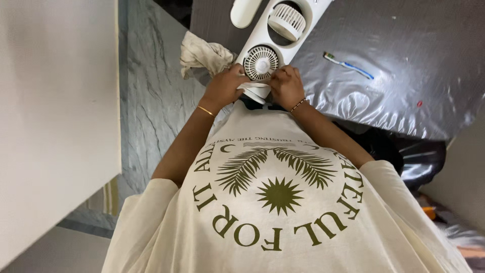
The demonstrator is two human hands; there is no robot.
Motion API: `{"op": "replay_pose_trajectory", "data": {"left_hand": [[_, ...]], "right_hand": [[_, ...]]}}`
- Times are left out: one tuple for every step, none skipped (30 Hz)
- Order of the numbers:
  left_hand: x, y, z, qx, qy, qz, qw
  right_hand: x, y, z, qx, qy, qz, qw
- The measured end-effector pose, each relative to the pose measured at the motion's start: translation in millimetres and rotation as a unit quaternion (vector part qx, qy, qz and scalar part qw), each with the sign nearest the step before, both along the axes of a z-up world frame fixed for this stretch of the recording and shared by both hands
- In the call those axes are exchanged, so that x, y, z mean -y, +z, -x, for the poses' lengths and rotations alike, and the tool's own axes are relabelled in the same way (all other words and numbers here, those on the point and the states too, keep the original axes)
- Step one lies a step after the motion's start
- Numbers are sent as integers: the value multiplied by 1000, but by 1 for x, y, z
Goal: The person wipes the exterior and interior grilles of a white dual-fan appliance with a cloth. They open the top lid to wipe the inside, then close it and continue wiping the front grilles and sides.
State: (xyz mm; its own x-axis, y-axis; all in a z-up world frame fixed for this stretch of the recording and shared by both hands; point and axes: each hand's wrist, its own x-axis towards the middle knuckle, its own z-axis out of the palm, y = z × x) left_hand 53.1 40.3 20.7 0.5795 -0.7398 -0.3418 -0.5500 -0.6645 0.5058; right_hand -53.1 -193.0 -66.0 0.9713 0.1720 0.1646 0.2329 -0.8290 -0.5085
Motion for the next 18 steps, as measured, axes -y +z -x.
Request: {"op": "replay_pose_trajectory", "data": {"left_hand": [[-4,1,-1,4,-19,18,1000],[-6,0,0,48,-31,35,998],[-7,-1,1,92,-42,51,994],[-8,-3,1,136,-53,68,987],[-10,-7,-1,108,-32,94,989],[-11,-12,-3,79,-12,119,990],[-14,-17,-5,50,10,142,989],[-14,-22,-7,21,31,130,991],[-15,-29,-8,-7,52,117,992],[-16,-35,-7,-35,72,104,991],[-18,-39,-8,-35,67,97,992],[-19,-42,-8,-35,61,91,993],[-19,-45,-8,-35,56,86,994],[-19,-47,-10,-21,46,100,994],[-19,-48,-11,-8,37,113,993],[-20,-49,-12,4,28,127,991],[-22,-49,-15,-14,32,136,990],[-25,-48,-18,-33,36,145,988]], "right_hand": [[-2,2,4,6,-7,45,999],[-6,5,8,4,-18,68,998],[-10,8,10,2,-27,91,995],[-15,11,12,0,-37,113,993],[-20,14,13,-12,-47,93,994],[-26,17,14,-24,-57,73,995],[-33,20,14,-36,-66,52,996],[-39,23,14,-40,-65,63,995],[-46,25,15,-44,-65,73,994],[-54,27,16,-48,-64,83,993],[-61,29,14,-49,-80,70,993],[-68,30,12,-50,-97,56,992],[-73,32,9,-50,-113,44,991],[-78,33,5,-68,-133,61,987],[-83,34,2,-86,-153,78,981],[-88,35,-1,-105,-172,95,975],[-91,34,-5,-114,-182,81,973],[-95,34,-8,-124,-192,67,971]]}}
